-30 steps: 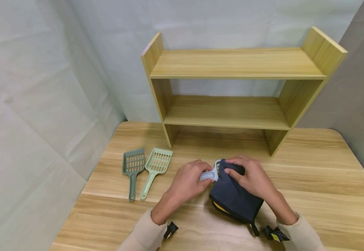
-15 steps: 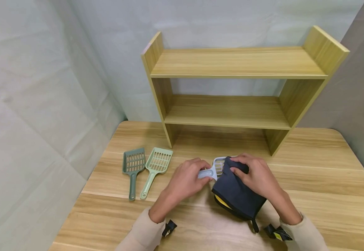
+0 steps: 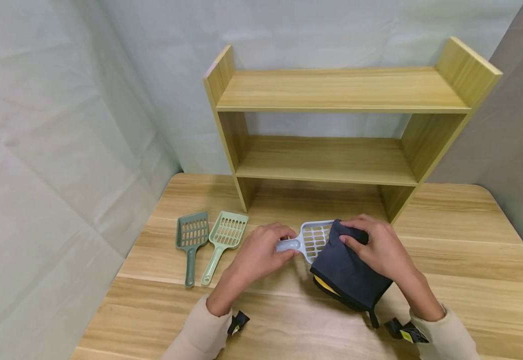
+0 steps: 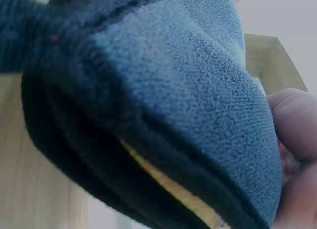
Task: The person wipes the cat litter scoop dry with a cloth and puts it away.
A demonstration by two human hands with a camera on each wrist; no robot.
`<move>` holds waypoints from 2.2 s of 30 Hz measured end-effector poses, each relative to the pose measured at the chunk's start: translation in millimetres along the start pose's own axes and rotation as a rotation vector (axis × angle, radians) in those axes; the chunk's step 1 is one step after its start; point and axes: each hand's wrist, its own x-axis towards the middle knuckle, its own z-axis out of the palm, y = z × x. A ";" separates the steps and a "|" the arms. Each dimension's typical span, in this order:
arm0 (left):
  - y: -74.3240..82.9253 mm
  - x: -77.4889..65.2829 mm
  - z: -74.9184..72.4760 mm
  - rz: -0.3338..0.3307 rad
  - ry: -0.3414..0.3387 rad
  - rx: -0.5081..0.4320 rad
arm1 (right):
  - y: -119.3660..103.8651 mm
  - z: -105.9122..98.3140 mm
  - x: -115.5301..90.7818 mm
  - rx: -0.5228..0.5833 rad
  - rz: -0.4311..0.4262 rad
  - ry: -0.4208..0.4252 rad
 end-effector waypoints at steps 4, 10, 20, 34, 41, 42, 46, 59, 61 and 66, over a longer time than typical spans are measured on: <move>0.1 0.3 1.5 0.007 0.011 -0.006 | 1.0 4.2 0.4 0.005 -0.016 0.001; 3.5 1.6 7.4 0.017 0.017 -0.022 | 0.1 12.8 0.1 0.007 -0.030 0.010; 11.8 0.6 16.9 0.001 0.015 0.037 | -7.6 24.4 -1.2 0.033 -0.023 -0.016; 12.4 0.3 18.5 -0.008 0.018 0.048 | -10.1 27.0 -1.4 0.031 -0.044 -0.002; 9.9 -0.3 14.4 -0.026 0.026 0.044 | -7.2 22.2 -1.5 -0.028 -0.039 0.019; 9.3 -0.3 13.7 -0.028 0.029 0.041 | -6.5 21.3 -1.5 -0.035 -0.040 0.026; 6.3 -0.4 11.3 -0.037 0.031 0.020 | -3.8 16.3 -1.7 -0.049 -0.041 0.045; 1.3 0.0 5.4 -0.038 0.043 0.008 | 0.0 6.4 0.1 -0.026 -0.046 0.042; 0.8 0.4 6.7 -0.036 0.043 0.012 | -0.1 8.0 0.3 -0.023 -0.053 0.039; 1.2 1.4 10.4 -0.029 0.043 0.013 | -1.3 13.7 -0.6 -0.013 -0.049 0.025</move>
